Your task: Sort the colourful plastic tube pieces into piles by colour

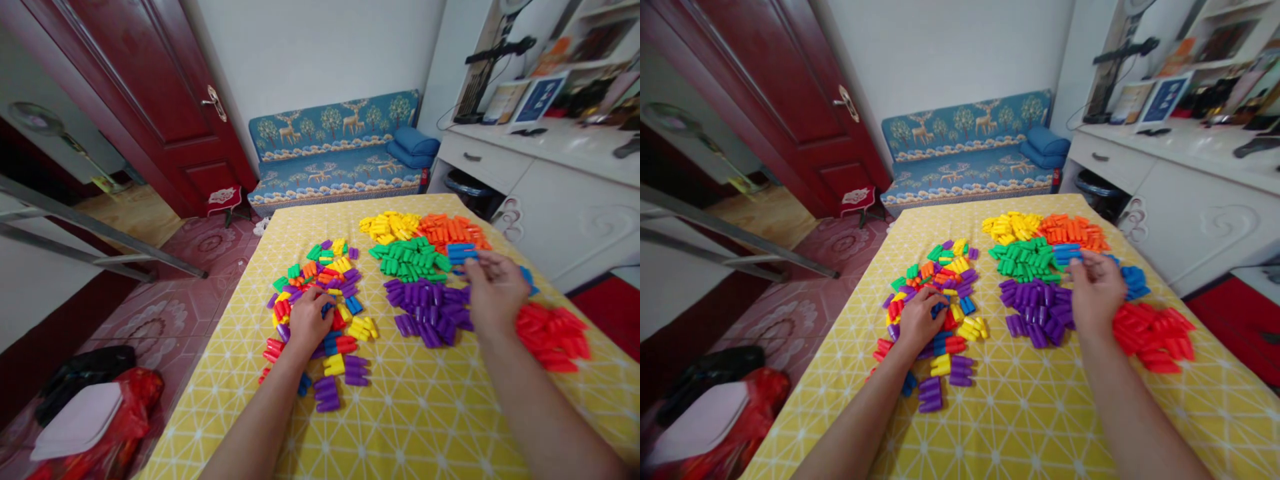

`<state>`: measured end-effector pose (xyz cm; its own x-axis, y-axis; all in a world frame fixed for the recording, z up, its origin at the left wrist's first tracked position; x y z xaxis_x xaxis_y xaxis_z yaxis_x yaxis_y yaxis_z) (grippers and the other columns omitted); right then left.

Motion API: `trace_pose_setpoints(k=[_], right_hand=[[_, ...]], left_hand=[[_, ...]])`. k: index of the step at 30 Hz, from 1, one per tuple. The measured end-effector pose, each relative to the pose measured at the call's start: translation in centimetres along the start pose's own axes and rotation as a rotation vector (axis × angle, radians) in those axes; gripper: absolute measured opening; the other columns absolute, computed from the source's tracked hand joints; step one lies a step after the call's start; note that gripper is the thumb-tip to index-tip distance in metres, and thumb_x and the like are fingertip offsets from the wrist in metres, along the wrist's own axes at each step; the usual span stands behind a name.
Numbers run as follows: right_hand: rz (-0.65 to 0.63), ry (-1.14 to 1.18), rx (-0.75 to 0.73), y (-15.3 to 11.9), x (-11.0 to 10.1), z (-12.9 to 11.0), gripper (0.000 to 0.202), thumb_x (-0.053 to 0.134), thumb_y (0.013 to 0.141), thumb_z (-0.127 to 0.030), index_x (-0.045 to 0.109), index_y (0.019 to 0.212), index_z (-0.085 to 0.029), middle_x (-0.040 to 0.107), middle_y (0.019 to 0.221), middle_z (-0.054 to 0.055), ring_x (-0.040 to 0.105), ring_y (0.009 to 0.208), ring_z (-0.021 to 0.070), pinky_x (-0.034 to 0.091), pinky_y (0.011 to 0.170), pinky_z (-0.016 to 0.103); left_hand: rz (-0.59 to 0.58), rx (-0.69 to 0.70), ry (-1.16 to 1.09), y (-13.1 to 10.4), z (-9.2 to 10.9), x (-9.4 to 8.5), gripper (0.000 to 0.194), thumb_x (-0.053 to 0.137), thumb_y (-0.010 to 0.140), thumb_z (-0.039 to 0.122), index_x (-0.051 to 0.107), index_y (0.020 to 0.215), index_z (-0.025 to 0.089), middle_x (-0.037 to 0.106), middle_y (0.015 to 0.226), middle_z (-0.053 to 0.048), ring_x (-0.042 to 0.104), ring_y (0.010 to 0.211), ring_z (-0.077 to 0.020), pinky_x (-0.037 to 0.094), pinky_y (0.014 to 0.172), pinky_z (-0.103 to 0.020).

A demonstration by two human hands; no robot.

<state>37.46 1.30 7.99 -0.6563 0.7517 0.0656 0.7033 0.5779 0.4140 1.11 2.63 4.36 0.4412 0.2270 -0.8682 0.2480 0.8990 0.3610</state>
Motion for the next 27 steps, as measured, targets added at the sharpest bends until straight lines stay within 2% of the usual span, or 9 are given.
trace_pose_setpoints(k=[3,6,10,13,17,18,20,24,27], right_hand=[[0.020,-0.077,0.159,6.9,-4.6,5.4,0.027,0.076,0.065,-0.044,0.061,0.078,-0.026,0.061,0.066,0.004,0.058,0.054,0.0218,0.049,0.050,0.043],[-0.035,-0.185,0.228,11.7,-8.0,10.7,0.036,0.076,0.060,-0.055,0.051,0.065,-0.030,0.051,0.051,0.001,0.052,0.044,0.0235,0.045,0.042,0.048],[-0.149,-0.255,0.265,13.5,-9.6,14.7,0.041,0.072,0.057,-0.062,0.045,0.060,-0.031,0.049,0.046,0.002,0.050,0.041,0.0248,0.044,0.040,0.051],[-0.172,-0.347,0.186,12.5,-9.4,13.5,0.035,0.069,0.063,-0.057,0.045,0.061,-0.031,0.050,0.049,0.002,0.056,0.052,0.0293,0.047,0.047,0.054],[-0.047,-0.535,-0.142,8.5,-7.3,6.5,0.012,0.066,0.073,-0.041,0.060,0.077,-0.033,0.060,0.070,0.005,0.062,0.090,0.0357,0.049,0.079,0.061],[-0.029,-0.564,-0.185,6.9,-6.2,4.8,0.012,0.064,0.075,-0.039,0.064,0.086,-0.033,0.063,0.080,0.006,0.062,0.093,0.0346,0.048,0.085,0.060],[-0.104,-0.501,-0.201,3.1,-3.0,1.9,0.023,0.060,0.081,-0.037,0.066,0.102,-0.029,0.061,0.110,0.009,0.064,0.081,0.0266,0.052,0.081,0.053],[-0.519,-0.253,-0.269,-6.7,5.6,-3.1,0.021,0.056,0.086,-0.031,0.066,0.102,-0.022,0.060,0.113,0.008,0.064,0.088,0.0195,0.056,0.075,0.037],[-0.856,-0.157,-0.220,-13.7,10.8,-4.2,0.034,0.054,0.087,-0.025,0.059,0.120,-0.025,0.056,0.124,0.009,0.064,0.081,0.0152,0.057,0.069,0.031]], left_hand=[[0.002,-0.009,0.003,0.1,0.0,0.0,0.017,0.063,0.077,0.020,0.070,0.092,0.025,0.064,0.105,-0.003,0.063,0.091,-0.0199,0.050,0.073,-0.029],[0.013,-0.001,-0.004,0.2,0.1,0.1,0.020,0.061,0.078,0.019,0.069,0.095,0.025,0.065,0.103,-0.004,0.063,0.091,-0.0203,0.050,0.075,-0.030],[0.025,0.010,-0.011,0.2,0.0,0.2,0.025,0.059,0.078,0.018,0.068,0.100,0.026,0.069,0.099,-0.003,0.064,0.093,-0.0221,0.050,0.077,-0.032],[0.050,-0.004,-0.035,0.0,-0.4,0.1,0.032,0.058,0.081,0.020,0.063,0.111,0.026,0.070,0.100,-0.003,0.065,0.092,-0.0224,0.050,0.076,-0.032],[0.069,-0.029,-0.085,-0.3,-0.6,0.0,0.050,0.061,0.081,0.024,0.050,0.130,0.025,0.071,0.103,-0.005,0.066,0.091,-0.0228,0.051,0.077,-0.033],[0.056,-0.015,-0.100,-0.2,-0.5,0.1,0.049,0.062,0.081,0.024,0.051,0.129,0.025,0.071,0.104,-0.005,0.066,0.092,-0.0228,0.051,0.078,-0.033],[0.018,0.034,-0.117,-0.2,0.0,0.3,0.041,0.062,0.083,0.024,0.057,0.124,0.025,0.072,0.105,-0.005,0.066,0.094,-0.0229,0.051,0.080,-0.034],[-0.018,0.108,-0.131,0.0,0.6,0.3,0.031,0.062,0.085,0.025,0.065,0.116,0.023,0.073,0.098,-0.006,0.066,0.090,-0.0222,0.050,0.079,-0.034],[-0.010,0.131,-0.163,0.0,0.8,0.1,0.025,0.064,0.085,0.027,0.069,0.109,0.022,0.073,0.093,-0.006,0.066,0.086,-0.0204,0.050,0.077,-0.032]])
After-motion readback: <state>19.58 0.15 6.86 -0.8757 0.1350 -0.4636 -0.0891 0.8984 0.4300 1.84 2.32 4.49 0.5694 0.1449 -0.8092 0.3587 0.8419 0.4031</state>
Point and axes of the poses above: each hand's wrist, its own y-axis towards the middle knuckle, its own x-axis out of the palm, z = x × y, the point moved 8 cm from there along y, towards the middle knuckle
